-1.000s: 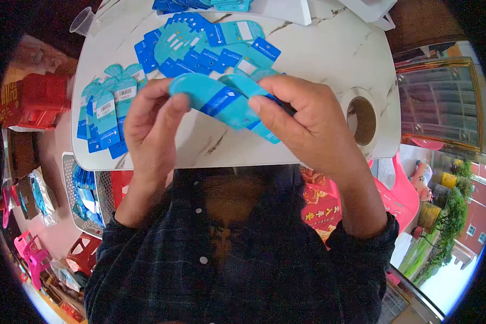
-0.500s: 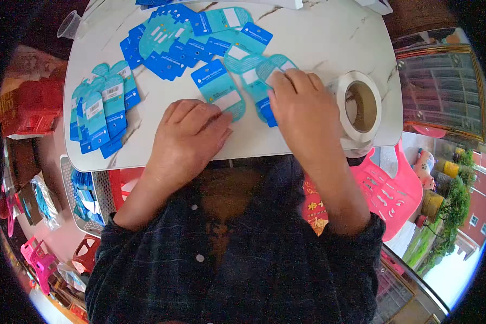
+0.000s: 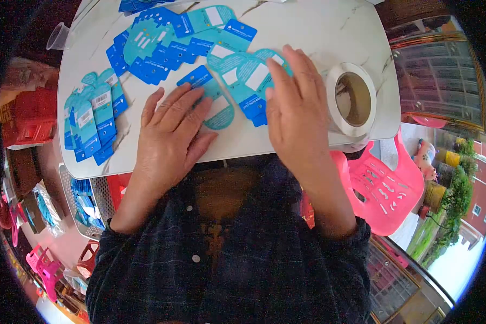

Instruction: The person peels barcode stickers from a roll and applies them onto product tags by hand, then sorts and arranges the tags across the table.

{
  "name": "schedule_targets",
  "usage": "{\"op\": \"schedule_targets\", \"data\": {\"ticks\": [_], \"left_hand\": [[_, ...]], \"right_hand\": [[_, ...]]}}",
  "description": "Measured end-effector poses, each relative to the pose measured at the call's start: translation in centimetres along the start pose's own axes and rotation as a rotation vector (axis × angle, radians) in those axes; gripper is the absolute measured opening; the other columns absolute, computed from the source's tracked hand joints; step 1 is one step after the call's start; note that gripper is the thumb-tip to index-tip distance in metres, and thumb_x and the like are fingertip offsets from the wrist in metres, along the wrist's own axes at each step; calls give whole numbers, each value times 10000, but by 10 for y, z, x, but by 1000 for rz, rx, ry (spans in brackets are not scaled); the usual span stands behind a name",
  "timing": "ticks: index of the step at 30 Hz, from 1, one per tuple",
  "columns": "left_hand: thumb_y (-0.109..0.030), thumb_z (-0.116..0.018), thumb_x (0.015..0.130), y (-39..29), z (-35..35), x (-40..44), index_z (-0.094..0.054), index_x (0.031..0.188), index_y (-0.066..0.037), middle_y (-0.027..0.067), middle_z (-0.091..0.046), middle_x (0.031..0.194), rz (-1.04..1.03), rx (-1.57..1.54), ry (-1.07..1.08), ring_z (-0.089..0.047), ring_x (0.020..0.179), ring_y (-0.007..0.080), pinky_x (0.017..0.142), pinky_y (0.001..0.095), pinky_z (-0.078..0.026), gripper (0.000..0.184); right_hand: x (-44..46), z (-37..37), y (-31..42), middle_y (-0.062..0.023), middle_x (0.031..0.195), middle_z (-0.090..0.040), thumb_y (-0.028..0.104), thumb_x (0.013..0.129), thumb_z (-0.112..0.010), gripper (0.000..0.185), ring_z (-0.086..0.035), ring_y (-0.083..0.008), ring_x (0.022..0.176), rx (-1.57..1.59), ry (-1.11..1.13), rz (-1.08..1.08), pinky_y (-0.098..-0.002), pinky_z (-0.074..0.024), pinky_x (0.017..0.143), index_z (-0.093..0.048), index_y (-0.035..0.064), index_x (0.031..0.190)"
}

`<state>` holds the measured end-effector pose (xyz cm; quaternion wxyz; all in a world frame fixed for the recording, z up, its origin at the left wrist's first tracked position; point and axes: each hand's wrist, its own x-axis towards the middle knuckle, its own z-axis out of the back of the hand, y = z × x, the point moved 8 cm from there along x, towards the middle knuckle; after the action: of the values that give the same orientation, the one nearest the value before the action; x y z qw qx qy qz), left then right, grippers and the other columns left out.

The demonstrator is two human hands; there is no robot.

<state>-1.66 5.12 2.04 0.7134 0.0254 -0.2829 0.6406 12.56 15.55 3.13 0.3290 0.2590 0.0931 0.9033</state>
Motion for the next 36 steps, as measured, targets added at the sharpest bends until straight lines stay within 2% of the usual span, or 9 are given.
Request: {"op": "schedule_targets", "data": {"ticks": [5,10,15,19,25,29,36], "left_hand": [[-311,-738,822,0,5,-17,-650,1216,-91,81,-582,1292,101,24,102,-538,1190,257,1009,449,-385,459],[-352,-742,817,0,7,-35,-639,1248,-95,74,-531,1385,236,28,258,-494,1273,271,1033,448,-360,513],[-372,-736,825,-1,18,-32,-620,1290,-103,78,-519,1370,120,79,203,-495,1235,270,1014,444,-357,549],[-373,-729,835,3,18,-43,-606,1307,-103,90,-510,1342,90,96,277,-509,1147,265,974,429,-371,558],[-359,-727,838,1,13,-45,-600,1302,-75,104,-485,1354,150,78,320,-511,1083,263,928,410,-399,559],[-331,-726,837,-2,0,-35,-602,1276,-42,113,-458,1385,224,13,283,-514,1065,272,879,386,-436,540],[-244,-723,831,-8,-15,-8,-617,1220,-28,126,-490,1360,204,-145,122,-532,1057,288,868,365,-463,458]], "right_hand": [[-5,-15,4,-200,1426,-478,245,917,-640,476,-468,-407,1278,46,69,-12,-478,-358,1076,-540,9,1317],[-8,-15,4,-192,1419,-506,258,916,-665,492,-499,-367,1272,-35,84,-46,-446,-375,1077,-557,-1,1319],[-7,-14,6,-192,1387,-537,278,903,-680,512,-527,-373,1224,-84,84,-57,-442,-388,1046,-559,-7,1312],[-9,-17,2,-194,1362,-529,319,895,-666,516,-520,-389,1169,-81,87,-81,-488,-385,1002,-553,16,1297],[-6,-16,7,-187,1366,-530,321,888,-672,504,-517,-378,1175,-135,87,-94,-478,-387,993,-574,19,1280],[2,-11,23,-180,1377,-553,264,909,-668,457,-542,-361,1192,-144,-12,61,-435,-390,1035,-595,-1,1273],[8,-16,16,-163,1343,-563,321,886,-672,476,-532,-355,1200,-26,53,62,-447,-390,1003,-597,24,1250]]}}
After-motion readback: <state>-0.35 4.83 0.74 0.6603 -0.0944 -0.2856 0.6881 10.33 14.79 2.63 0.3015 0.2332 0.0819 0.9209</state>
